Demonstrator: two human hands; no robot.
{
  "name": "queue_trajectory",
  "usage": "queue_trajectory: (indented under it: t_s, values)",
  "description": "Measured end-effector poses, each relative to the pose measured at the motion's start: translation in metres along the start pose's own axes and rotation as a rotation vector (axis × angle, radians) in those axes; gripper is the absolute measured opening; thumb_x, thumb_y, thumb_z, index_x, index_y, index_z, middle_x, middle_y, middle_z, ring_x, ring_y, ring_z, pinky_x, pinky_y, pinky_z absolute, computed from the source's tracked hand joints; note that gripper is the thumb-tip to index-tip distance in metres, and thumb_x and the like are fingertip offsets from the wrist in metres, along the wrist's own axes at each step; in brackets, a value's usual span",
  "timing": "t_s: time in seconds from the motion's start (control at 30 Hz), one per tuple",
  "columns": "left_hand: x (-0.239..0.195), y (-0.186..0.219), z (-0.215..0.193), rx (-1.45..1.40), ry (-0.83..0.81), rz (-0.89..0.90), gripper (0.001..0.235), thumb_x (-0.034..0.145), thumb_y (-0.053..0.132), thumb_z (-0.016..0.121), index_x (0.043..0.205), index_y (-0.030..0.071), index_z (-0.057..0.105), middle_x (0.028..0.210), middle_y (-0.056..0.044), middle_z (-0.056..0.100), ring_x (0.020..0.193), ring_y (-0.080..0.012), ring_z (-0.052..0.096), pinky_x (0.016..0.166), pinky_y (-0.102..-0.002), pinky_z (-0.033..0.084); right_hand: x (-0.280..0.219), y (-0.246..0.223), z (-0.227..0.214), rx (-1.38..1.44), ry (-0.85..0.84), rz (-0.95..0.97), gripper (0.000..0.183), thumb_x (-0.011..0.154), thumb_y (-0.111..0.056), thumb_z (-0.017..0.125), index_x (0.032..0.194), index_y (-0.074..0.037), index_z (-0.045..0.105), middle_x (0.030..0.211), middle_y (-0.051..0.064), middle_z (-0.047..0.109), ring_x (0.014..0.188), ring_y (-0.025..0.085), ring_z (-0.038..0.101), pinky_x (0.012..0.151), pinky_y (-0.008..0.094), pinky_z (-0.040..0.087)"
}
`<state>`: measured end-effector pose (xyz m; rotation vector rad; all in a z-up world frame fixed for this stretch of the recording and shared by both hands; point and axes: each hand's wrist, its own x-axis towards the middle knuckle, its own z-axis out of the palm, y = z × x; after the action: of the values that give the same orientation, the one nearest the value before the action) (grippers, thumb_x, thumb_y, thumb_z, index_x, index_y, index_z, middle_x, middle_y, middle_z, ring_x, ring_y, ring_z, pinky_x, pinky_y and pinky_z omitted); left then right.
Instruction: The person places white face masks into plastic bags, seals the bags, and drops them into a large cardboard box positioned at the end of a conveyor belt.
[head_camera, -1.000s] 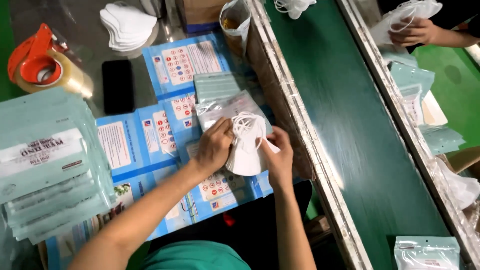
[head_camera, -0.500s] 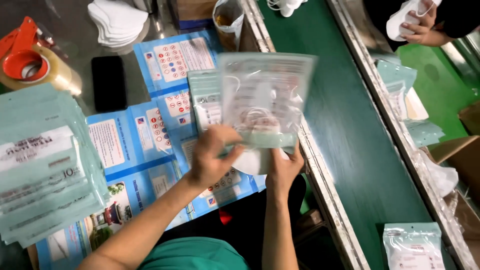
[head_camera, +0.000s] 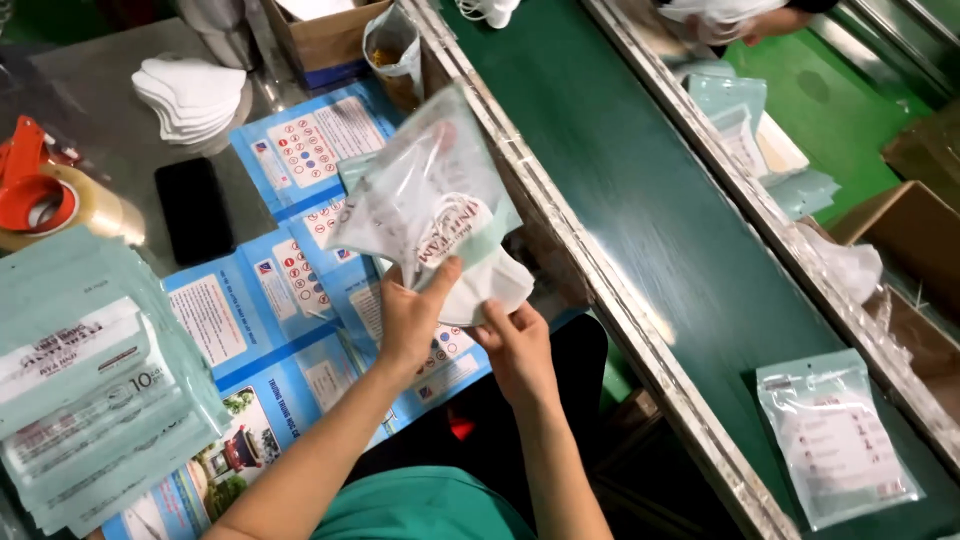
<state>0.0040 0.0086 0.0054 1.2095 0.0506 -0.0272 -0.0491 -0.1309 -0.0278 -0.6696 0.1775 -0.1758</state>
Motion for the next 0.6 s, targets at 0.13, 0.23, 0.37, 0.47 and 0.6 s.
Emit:
queue_trajectory:
  t_s: [0.13, 0.23, 0.37, 0.47, 0.6]
  values:
    - [-0.012, -0.013, 0.002, -0.043, -0.161, -0.138, 0.030, 0.088, 0.015, 0.078, 0.114, 0.001, 0.074, 0.104, -0.008, 0.076, 0.090, -0.0152, 0.071, 0.080, -0.031, 0.058, -0.013, -0.013, 0.009, -0.160, 0.098, 0.052, 0.023, 0.097, -0.004, 0.065, 0.117, 0.006, 0.064, 0.098, 0.008, 0.073, 0.075, 0.009, 0.065, 0.068, 0.027, 0.056]
    - [-0.021, -0.018, 0.006, -0.207, -0.290, -0.182, 0.041, 0.088, 0.013, 0.079, 0.126, 0.002, 0.066, 0.115, -0.005, 0.070, 0.103, -0.0128, 0.067, 0.091, -0.031, 0.055, -0.018, -0.017, 0.013, -0.054, 0.137, -0.079, 0.020, 0.101, -0.006, 0.064, 0.118, 0.005, 0.064, 0.099, 0.007, 0.072, 0.076, 0.008, 0.064, 0.068, 0.024, 0.052]
    - [-0.011, -0.004, 0.009, -0.278, -0.340, -0.190, 0.054, 0.085, 0.016, 0.078, 0.135, 0.008, 0.057, 0.124, -0.003, 0.067, 0.110, -0.0119, 0.065, 0.098, -0.030, 0.053, -0.011, -0.014, -0.022, 0.107, -0.149, -0.128, 0.014, 0.116, -0.002, 0.064, 0.119, 0.012, 0.065, 0.096, 0.006, 0.067, 0.079, 0.009, 0.063, 0.075, 0.029, 0.055]
    - [-0.006, 0.007, 0.016, -0.331, -0.152, -0.101, 0.047, 0.090, 0.020, 0.079, 0.129, 0.001, 0.062, 0.121, -0.007, 0.068, 0.110, -0.0152, 0.066, 0.098, -0.033, 0.054, -0.010, -0.028, 0.022, -0.246, 0.193, 0.139, 0.017, 0.093, -0.009, 0.060, 0.106, 0.001, 0.064, 0.088, 0.005, 0.071, 0.075, 0.013, 0.070, 0.074, 0.036, 0.063]
    - [-0.021, -0.052, 0.012, -0.001, -0.216, -0.168, 0.050, 0.091, 0.033, 0.076, 0.128, 0.000, 0.066, 0.117, -0.003, 0.073, 0.104, -0.0112, 0.068, 0.092, -0.029, 0.053, 0.004, -0.012, 0.004, -0.109, 0.068, -0.041, 0.015, 0.108, -0.009, 0.066, 0.112, 0.005, 0.065, 0.087, 0.003, 0.065, 0.076, 0.011, 0.063, 0.077, 0.035, 0.061]
